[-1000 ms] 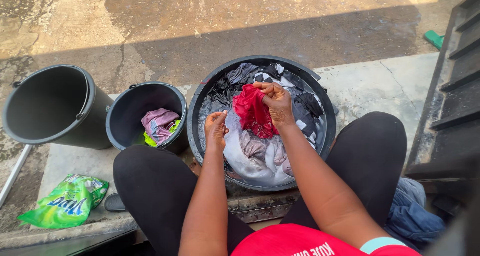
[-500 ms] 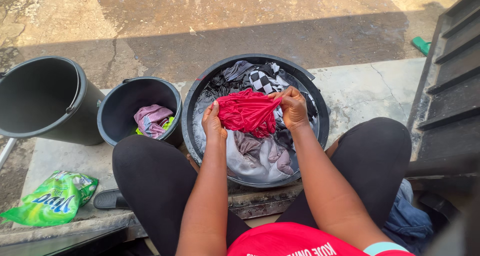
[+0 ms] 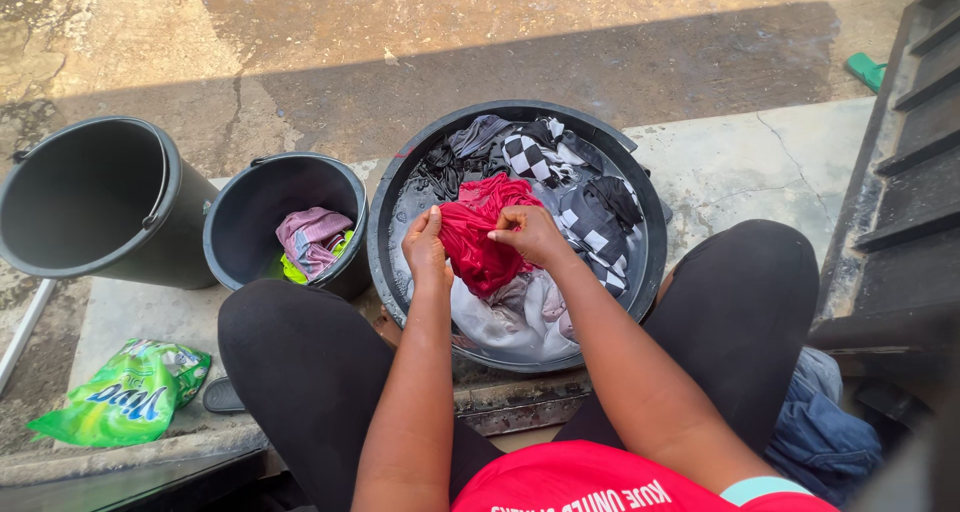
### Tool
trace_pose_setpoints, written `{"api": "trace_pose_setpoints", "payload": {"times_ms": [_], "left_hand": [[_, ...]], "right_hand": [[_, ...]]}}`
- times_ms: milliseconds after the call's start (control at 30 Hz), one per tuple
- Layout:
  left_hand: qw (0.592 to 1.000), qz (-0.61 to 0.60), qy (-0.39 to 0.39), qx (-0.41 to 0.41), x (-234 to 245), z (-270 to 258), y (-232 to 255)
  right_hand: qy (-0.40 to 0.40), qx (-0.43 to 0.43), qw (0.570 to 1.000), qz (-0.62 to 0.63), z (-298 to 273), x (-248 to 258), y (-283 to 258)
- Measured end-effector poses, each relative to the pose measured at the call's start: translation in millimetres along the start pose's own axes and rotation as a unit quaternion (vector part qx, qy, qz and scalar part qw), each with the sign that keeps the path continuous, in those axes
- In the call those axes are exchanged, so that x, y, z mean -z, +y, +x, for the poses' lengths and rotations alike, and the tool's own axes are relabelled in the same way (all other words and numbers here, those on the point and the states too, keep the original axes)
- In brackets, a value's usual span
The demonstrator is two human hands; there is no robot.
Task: The person washes clothes in a basin of soapy water by hand, scrubbing individual items like a red shirt and black-and-white patterned garments, and then wrings them out.
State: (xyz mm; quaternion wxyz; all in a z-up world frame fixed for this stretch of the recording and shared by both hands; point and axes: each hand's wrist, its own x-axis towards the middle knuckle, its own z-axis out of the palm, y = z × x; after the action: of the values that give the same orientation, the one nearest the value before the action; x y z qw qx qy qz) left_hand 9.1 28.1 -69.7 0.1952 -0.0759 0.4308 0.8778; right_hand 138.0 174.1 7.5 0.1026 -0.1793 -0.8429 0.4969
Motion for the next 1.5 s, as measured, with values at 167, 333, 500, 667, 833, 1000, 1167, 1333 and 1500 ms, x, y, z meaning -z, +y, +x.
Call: {"api": "trace_pose_setpoints", "payload": {"times_ms": [167, 333, 500, 667, 833, 1000, 1167, 1333, 1500], "left_hand": [[0.991, -0.062, 0.072, -0.099, 23, 23, 52], [0.997, 0.018, 0.03, -0.066, -3, 10, 68], [0.984, 0.115, -0.054, -0.127, -22, -1, 85], [0.849, 0.47, -0.014, -0.242, -26, -25, 62], [0.642, 0.731, -0.083, -0.217, -2, -56, 2], [0.87, 0.474, -0.1, -0.091, 0, -20, -3], [0.877, 0.446, -0.138, -0.112, -16, -24, 7], [0.679, 0.652, -0.122, -0.313, -6, -58, -1], [0.719, 0.659, -0.074, -0.209, 8, -42, -13]], "right_hand": [[0.038, 0.061, 0.993, 0.093, -4, 92, -40], [0.148, 0.019, 0.925, 0.35, -14, 113, -59], [0.237, -0.04, 0.849, 0.472, -12, 119, -61], [0.311, -0.059, 0.905, 0.283, 8, 90, -4], [0.134, -0.054, 0.977, 0.157, 16, -4, 71], [0.132, 0.08, 0.982, -0.109, -12, -47, 63], [0.116, 0.015, 0.967, -0.228, -8, -54, 66], [0.076, -0.057, 0.995, 0.018, 6, -58, 80], [0.047, 0.0, 0.997, 0.063, 6, -47, 47]]}}
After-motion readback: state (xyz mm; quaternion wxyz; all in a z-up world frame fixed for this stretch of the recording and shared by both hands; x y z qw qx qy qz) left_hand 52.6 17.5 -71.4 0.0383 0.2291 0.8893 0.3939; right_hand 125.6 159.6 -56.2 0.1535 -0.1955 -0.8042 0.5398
